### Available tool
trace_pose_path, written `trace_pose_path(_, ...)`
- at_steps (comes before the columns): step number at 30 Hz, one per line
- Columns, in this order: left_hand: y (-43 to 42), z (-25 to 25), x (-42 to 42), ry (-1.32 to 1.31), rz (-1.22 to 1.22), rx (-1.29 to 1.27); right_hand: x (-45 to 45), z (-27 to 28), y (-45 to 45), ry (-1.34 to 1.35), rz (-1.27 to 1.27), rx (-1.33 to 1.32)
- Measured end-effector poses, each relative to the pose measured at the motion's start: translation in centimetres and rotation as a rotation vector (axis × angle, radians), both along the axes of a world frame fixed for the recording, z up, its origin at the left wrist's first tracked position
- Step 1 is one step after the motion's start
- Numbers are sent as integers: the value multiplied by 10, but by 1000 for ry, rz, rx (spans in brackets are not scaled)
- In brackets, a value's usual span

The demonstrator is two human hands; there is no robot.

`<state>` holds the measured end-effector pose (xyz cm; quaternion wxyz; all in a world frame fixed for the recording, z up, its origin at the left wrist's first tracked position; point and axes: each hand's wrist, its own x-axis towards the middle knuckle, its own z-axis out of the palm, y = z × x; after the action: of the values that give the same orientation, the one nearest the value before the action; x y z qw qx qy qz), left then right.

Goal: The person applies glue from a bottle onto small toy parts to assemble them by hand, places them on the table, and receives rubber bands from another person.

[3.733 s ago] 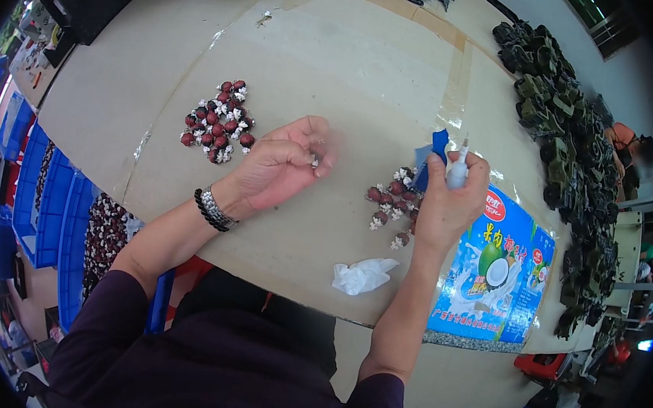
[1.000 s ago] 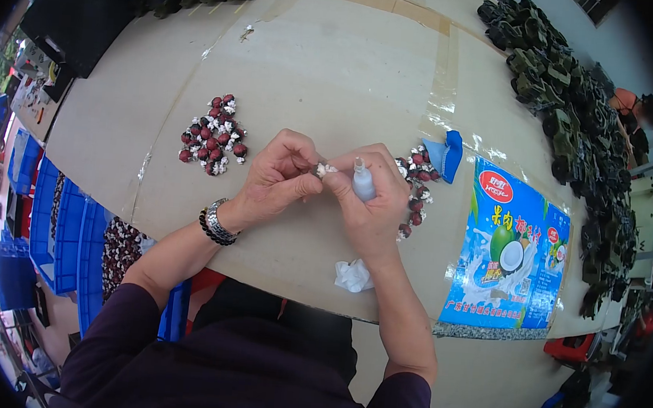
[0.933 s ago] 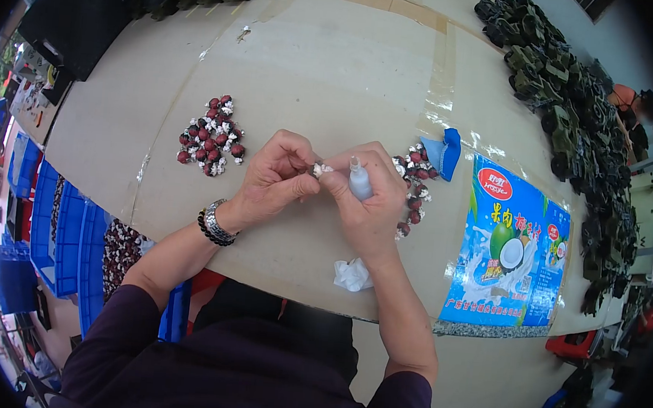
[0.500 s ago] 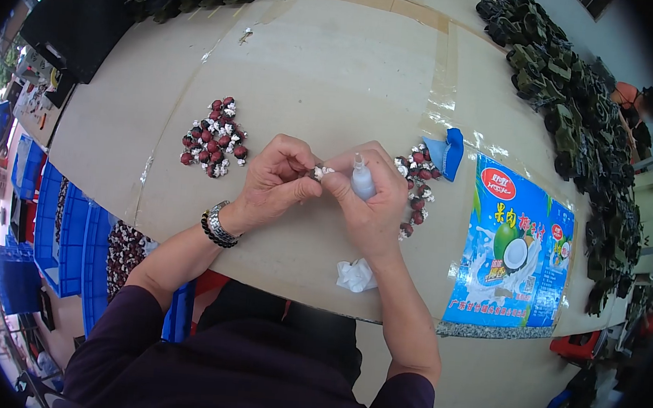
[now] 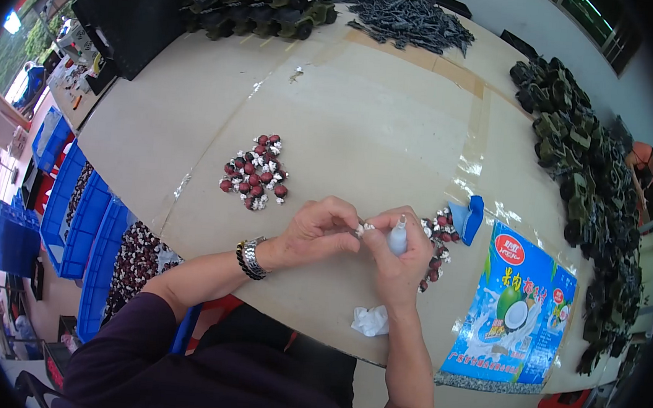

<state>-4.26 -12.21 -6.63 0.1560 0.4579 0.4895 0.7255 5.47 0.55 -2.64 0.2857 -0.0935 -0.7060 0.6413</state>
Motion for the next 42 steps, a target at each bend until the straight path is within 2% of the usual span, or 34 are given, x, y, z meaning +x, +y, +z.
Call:
trace_pose_path(3, 0, 0, -2, 47, -15, -17, 1, 2, -1, -58, 27, -111)
trace_pose_path(5, 0, 3, 3, -156, -26, -24, 1, 1, 2, -103, 26, -188)
trace_pose_path(7, -4, 5, 5, -201, -39, -44, 0, 1, 9, -95, 17, -210)
trace_pose_path(8, -3, 6, 2, -228, -19, -67, -2, 5, 10, -74, 34, -324)
trace_pose_path(9, -1, 6, 0, -221, -53, -54, -3, 7, 13, -46, 58, -438)
trace_pose_path(13, -1, 2, 2, -162, -79, -61, -5, 5, 18, -32, 95, -467)
trace_pose_path(18, -1, -1, 0, -98, -97, -69, -3, 7, 18, -21, 175, -444)
trace_pose_path(21, -5, 4, 1, -213, -88, -125, -1, 4, 12, -24, 155, -369)
trace_pose_path(27, -4, 8, 0, -231, -113, -51, 1, 1, 3, 23, 200, -221)
trace_pose_path(38, -4, 8, 0, -165, -125, -61, 2, -3, 0, 29, 180, -255)
trace_pose_path(42, -4, 6, 1, -173, -153, -61, 3, -4, 0, 49, 156, -194)
